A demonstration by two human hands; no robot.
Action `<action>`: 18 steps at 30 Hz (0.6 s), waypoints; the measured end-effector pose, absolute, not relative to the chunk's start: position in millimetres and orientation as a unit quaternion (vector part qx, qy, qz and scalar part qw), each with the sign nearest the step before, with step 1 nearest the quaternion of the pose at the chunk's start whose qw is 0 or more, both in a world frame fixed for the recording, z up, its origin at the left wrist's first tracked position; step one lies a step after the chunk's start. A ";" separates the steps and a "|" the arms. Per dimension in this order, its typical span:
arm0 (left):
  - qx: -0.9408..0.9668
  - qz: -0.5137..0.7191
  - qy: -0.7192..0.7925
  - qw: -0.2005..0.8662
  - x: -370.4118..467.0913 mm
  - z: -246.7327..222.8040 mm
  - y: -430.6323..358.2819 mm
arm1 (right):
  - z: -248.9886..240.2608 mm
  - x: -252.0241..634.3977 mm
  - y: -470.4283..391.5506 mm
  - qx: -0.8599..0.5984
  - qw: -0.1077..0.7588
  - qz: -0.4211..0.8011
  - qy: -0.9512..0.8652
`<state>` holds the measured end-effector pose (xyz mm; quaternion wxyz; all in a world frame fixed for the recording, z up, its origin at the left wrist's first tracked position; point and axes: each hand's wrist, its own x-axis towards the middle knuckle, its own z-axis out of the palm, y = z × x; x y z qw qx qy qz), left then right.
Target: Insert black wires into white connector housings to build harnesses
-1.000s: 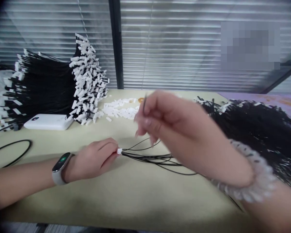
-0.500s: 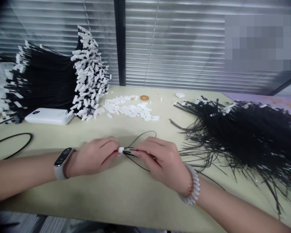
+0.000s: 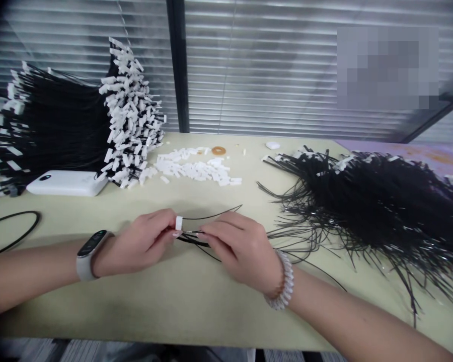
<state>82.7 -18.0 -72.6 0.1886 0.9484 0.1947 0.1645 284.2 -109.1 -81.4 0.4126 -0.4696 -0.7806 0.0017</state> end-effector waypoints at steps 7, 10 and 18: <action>0.942 0.152 0.176 0.241 84.8 -71.0 -16.1 | -76.8 278.1 -107.0 -0.486 0.412 0.016 -0.771; 0.946 0.146 0.167 0.237 84.4 -71.5 -16.5 | -76.1 275.8 -106.9 -0.494 0.402 0.022 -0.771; 0.947 0.136 0.171 0.234 84.8 -70.6 -15.8 | -75.9 275.8 -106.0 -0.489 0.401 0.016 -0.774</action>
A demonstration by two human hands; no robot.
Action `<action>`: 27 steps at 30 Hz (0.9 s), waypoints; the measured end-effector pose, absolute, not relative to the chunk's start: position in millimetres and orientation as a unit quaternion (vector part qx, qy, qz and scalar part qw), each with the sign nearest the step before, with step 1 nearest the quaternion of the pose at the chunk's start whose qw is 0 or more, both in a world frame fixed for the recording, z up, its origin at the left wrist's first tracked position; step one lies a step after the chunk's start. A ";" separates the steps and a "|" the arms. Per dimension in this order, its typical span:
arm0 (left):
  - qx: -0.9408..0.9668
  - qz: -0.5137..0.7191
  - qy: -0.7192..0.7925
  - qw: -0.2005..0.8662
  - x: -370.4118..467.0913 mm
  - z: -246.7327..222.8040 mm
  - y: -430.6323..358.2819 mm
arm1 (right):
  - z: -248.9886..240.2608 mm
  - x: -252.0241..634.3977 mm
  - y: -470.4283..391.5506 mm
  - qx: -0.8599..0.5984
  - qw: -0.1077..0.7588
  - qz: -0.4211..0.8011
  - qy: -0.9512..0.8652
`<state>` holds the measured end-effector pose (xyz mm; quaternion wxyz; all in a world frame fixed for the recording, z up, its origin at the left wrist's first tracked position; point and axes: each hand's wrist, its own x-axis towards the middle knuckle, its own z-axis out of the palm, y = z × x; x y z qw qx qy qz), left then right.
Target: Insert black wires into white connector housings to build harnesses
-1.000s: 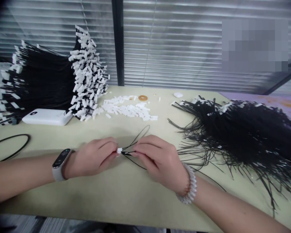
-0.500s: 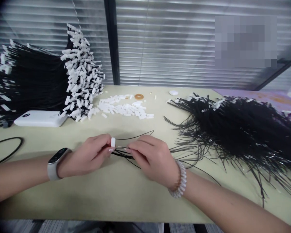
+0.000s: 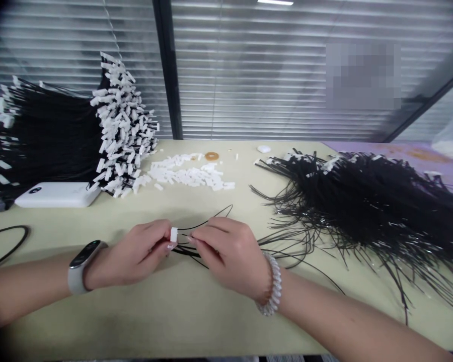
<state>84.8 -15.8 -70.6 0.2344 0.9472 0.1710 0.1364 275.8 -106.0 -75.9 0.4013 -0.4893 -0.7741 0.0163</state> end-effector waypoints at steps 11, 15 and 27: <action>0.944 0.129 0.172 0.249 85.7 -69.0 -17.1 | -81.4 280.1 -104.9 -0.471 0.400 -0.074 -0.783; 0.937 0.123 0.167 0.280 86.8 -66.1 -18.6 | -79.9 284.7 -104.2 -0.448 0.351 -0.169 -0.805; 0.918 0.089 0.187 0.337 88.0 -65.0 -28.8 | -76.3 286.0 -105.6 -0.419 0.284 -0.228 -0.831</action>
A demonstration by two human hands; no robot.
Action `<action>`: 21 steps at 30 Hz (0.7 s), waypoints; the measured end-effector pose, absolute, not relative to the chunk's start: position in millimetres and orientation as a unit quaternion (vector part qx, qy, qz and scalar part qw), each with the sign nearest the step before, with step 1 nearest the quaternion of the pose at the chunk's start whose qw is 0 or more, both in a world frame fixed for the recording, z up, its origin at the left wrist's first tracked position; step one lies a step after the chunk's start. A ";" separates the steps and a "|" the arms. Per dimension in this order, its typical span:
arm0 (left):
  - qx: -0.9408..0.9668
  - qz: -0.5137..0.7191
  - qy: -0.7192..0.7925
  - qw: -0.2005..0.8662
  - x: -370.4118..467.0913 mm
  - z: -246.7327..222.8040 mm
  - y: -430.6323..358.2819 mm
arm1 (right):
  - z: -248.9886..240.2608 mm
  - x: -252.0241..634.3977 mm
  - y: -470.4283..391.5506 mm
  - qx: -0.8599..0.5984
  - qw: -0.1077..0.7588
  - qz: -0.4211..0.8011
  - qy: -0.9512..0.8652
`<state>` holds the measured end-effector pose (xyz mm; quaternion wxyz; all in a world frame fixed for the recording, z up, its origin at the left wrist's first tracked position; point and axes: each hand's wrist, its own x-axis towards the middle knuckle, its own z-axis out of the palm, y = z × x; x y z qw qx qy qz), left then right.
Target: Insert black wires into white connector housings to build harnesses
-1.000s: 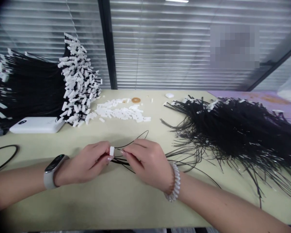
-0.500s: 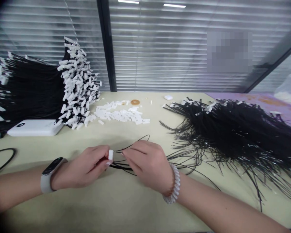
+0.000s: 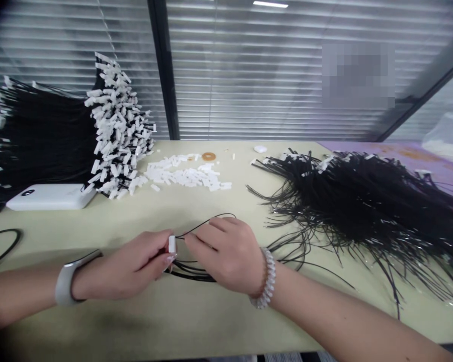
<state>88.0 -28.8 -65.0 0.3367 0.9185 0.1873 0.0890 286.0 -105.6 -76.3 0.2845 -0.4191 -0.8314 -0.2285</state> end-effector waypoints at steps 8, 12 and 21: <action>0.899 0.105 0.189 0.380 88.8 -68.9 -27.3 | -71.0 281.4 -101.3 -0.434 0.311 -0.217 -0.817; 0.794 0.161 0.235 0.536 91.8 -78.6 -19.9 | -58.8 289.4 -103.8 -0.448 0.369 -0.257 -0.773; 0.771 0.232 0.261 0.533 91.4 -84.0 -14.4 | -63.7 299.4 -100.0 -0.548 0.174 0.029 -0.818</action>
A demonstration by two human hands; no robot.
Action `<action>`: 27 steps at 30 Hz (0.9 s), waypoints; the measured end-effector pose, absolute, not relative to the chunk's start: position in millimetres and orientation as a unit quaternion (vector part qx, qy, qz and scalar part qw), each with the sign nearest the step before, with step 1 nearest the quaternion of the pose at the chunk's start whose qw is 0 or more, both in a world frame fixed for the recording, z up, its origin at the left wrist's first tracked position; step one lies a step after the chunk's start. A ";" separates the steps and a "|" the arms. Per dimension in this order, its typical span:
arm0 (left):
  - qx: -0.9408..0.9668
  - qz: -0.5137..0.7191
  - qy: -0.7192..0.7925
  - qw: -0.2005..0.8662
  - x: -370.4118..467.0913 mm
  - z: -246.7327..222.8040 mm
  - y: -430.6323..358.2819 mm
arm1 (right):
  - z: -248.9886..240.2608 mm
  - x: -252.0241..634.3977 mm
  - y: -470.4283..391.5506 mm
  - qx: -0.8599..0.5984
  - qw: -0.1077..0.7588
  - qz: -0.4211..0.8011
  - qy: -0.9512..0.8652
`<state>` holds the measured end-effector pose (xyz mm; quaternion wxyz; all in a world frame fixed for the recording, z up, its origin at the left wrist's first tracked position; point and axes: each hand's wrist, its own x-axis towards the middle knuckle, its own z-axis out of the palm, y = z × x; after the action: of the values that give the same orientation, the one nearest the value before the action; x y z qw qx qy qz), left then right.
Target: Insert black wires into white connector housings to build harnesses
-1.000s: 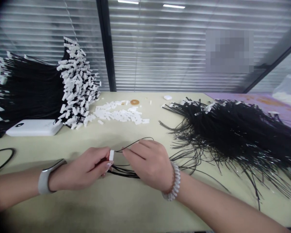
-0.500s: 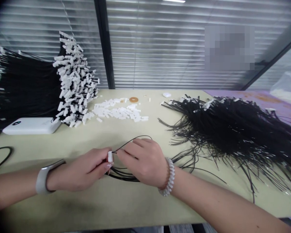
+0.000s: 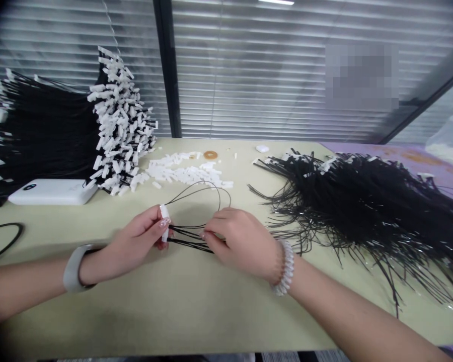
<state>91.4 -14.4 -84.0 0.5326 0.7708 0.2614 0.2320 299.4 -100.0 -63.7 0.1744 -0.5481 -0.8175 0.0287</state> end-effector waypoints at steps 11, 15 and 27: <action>0.813 0.189 0.246 0.492 90.9 -85.0 -17.9 | -73.4 282.9 -102.3 -0.530 0.229 0.097 -0.811; 0.804 0.178 0.260 0.504 93.0 -85.1 -16.8 | -77.0 282.5 -101.8 -0.541 0.207 0.050 -0.813; 0.970 0.235 0.052 -0.044 82.8 -78.8 -11.3 | -69.7 324.0 -91.8 -0.607 0.161 -0.156 -0.763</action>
<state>82.8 -11.3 -78.8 -0.0440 0.9695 0.0521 0.2352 324.0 -91.8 -69.7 0.1612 -0.6065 -0.7627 -0.1561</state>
